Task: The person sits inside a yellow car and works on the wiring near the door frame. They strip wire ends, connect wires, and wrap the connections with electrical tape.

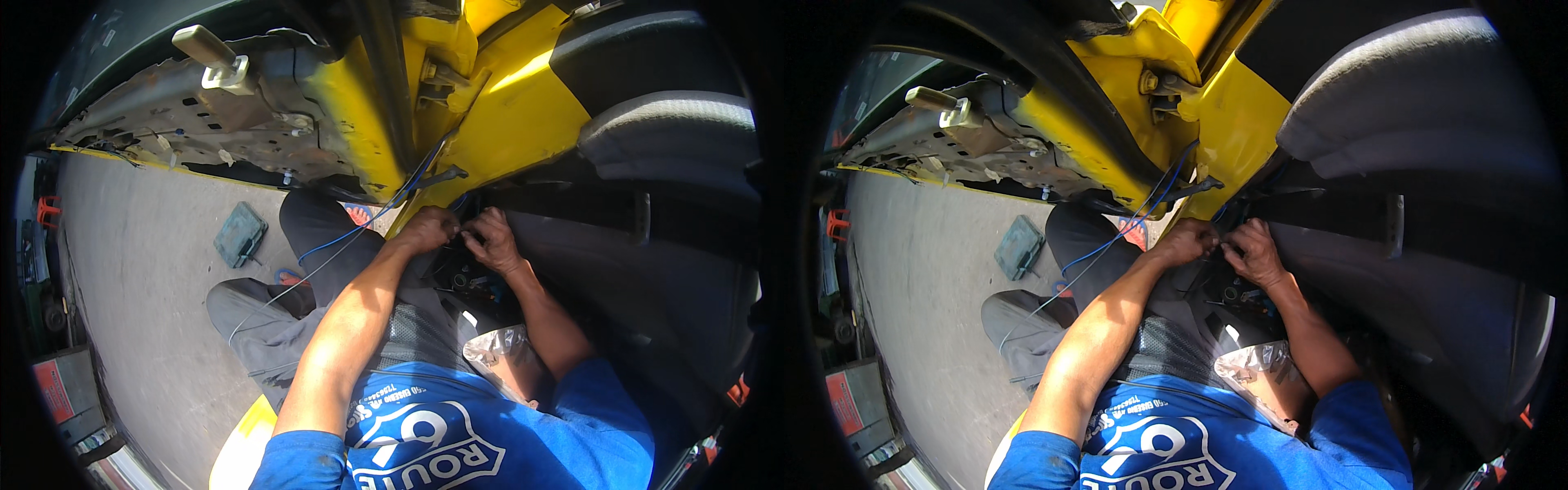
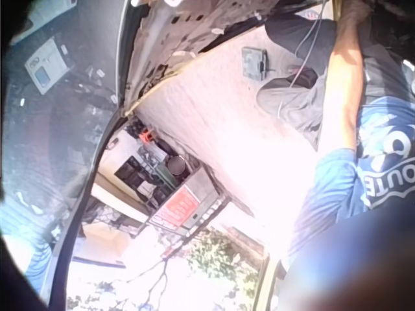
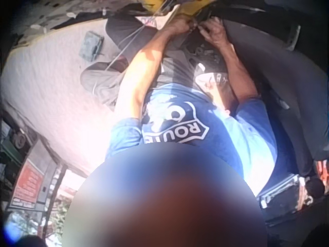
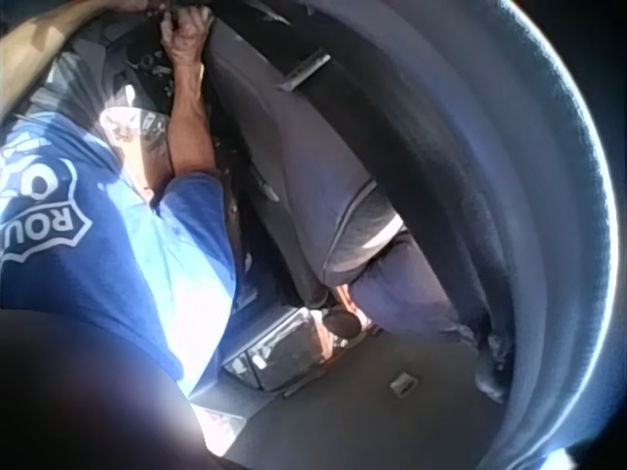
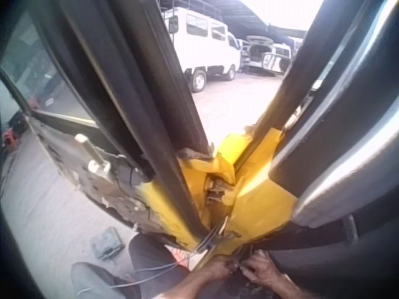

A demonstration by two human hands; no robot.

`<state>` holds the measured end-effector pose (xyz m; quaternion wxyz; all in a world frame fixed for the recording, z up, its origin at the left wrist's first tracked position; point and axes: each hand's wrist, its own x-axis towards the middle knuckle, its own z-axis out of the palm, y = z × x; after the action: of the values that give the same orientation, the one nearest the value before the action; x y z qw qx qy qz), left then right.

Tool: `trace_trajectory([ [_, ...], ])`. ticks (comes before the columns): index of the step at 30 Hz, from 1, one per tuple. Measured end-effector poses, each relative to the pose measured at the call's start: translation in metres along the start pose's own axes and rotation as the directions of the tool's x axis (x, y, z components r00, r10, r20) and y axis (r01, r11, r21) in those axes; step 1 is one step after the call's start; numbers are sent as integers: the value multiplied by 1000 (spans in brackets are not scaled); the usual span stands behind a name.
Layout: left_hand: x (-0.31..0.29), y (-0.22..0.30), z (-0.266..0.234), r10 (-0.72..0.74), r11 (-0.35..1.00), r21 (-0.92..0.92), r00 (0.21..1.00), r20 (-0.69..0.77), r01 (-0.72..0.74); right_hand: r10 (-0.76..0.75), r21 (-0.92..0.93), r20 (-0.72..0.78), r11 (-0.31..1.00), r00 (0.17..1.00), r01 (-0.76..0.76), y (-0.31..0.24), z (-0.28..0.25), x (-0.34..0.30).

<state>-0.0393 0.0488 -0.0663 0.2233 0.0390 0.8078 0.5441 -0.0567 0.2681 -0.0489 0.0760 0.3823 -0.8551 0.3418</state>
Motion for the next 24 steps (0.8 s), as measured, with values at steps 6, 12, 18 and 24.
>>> trace_trajectory([
  [6, 2, 2, 12, 179, 959, 245, 973, -144, -141, 276, -20, 115, 961, 954, -275, -11, 3, 8],
  [12, -2, 5, 9, 92, 960, 277, 981, -169, -43, 654, 117, 255, 711, 713, -694, -23, 8, 23],
  [18, -7, 11, -1, 20, 986, 166, 995, -99, -3, 334, 142, 85, 928, 939, -343, -25, -8, 5],
  [24, -10, 13, -4, 6, 989, 147, 996, -85, 7, 54, -116, 98, 992, 994, -43, -11, 0, 5],
])
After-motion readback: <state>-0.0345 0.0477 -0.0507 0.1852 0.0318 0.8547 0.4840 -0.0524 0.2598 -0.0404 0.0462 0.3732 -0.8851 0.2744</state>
